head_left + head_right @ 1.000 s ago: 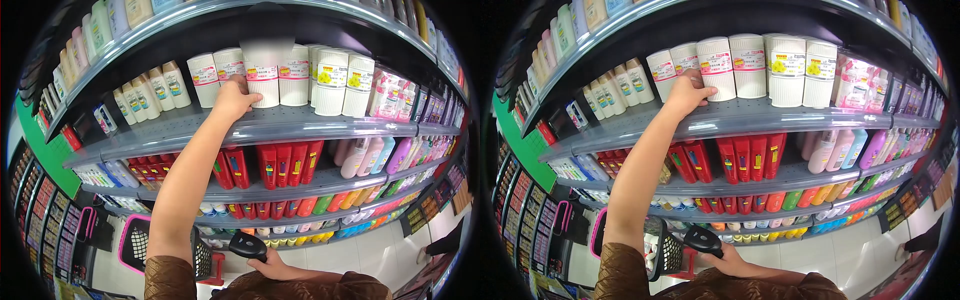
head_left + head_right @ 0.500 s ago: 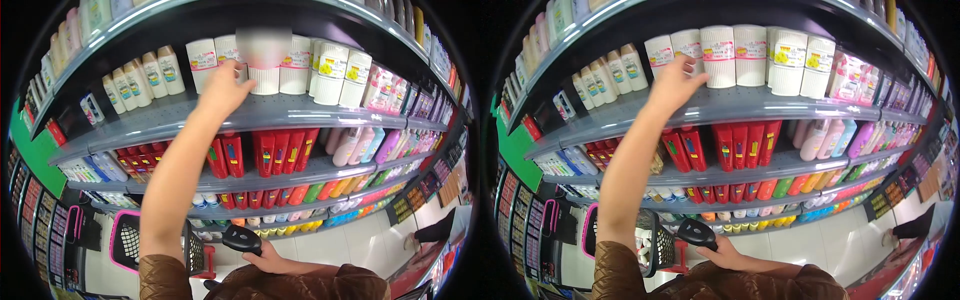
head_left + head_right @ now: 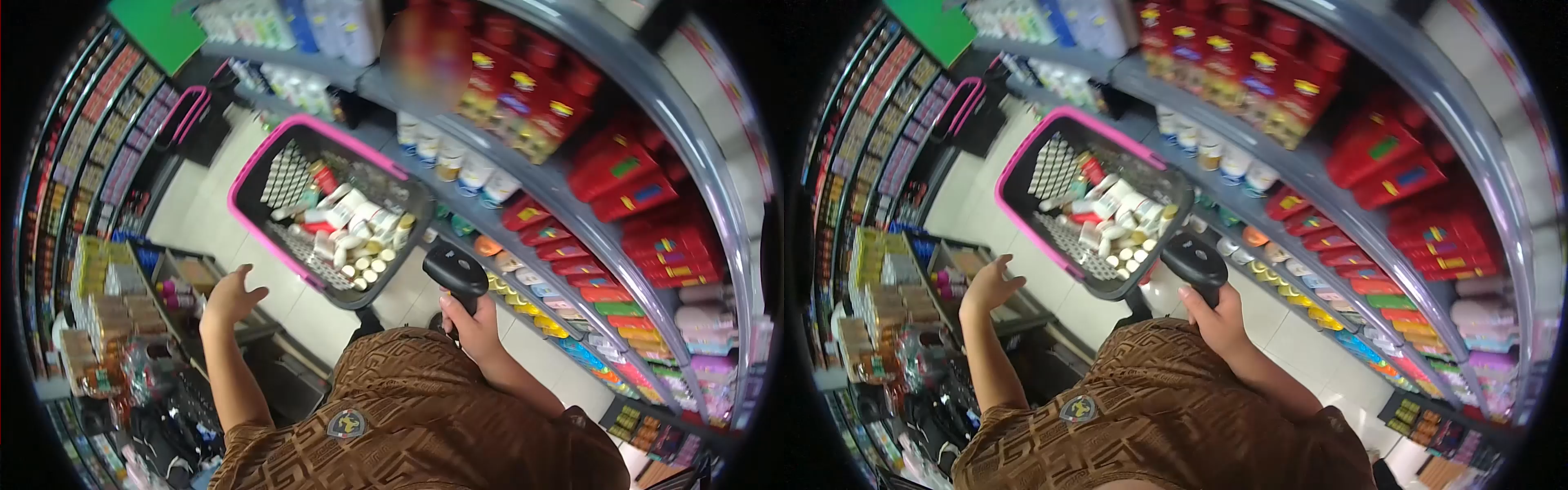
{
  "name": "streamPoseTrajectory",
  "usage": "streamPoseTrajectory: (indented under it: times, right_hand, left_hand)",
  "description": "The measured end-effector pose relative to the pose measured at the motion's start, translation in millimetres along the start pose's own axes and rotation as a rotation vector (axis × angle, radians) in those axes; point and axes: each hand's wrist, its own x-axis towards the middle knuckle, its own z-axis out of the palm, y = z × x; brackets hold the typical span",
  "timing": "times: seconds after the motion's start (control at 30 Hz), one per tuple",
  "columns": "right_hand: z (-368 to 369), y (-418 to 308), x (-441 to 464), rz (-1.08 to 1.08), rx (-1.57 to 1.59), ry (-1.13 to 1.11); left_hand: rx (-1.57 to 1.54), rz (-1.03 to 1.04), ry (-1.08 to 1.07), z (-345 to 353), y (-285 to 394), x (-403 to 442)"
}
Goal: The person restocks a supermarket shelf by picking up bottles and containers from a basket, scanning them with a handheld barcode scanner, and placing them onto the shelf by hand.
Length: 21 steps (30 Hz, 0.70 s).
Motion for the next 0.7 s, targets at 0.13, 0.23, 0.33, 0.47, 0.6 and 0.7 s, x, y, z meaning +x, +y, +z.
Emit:
streamPoseTrajectory:
  times: [0.13,0.23,0.33,0.47,0.6,0.7]
  right_hand:
    - [59,12,51,0.168,0.037,-0.147]
    - [102,19,79,0.227,0.036,-0.199]
    - [134,23,92,0.256,0.078,-0.079]
    - [148,26,80,0.246,0.046,0.061]
    - [155,11,50,0.32,-0.178,0.227]
    - [155,13,30,0.249,-0.235,0.317]
  left_hand:
    - [0.034,0.039,0.061,-4,-66,13]
    - [-0.247,0.14,0.026,-12,-40,49]
    - [-0.333,0.393,-0.109,22,-18,128]
    - [-0.308,0.5,-0.34,126,27,241]
    - [0.145,0.6,-0.487,257,60,330]
    - [0.426,0.601,-0.593,328,62,362]
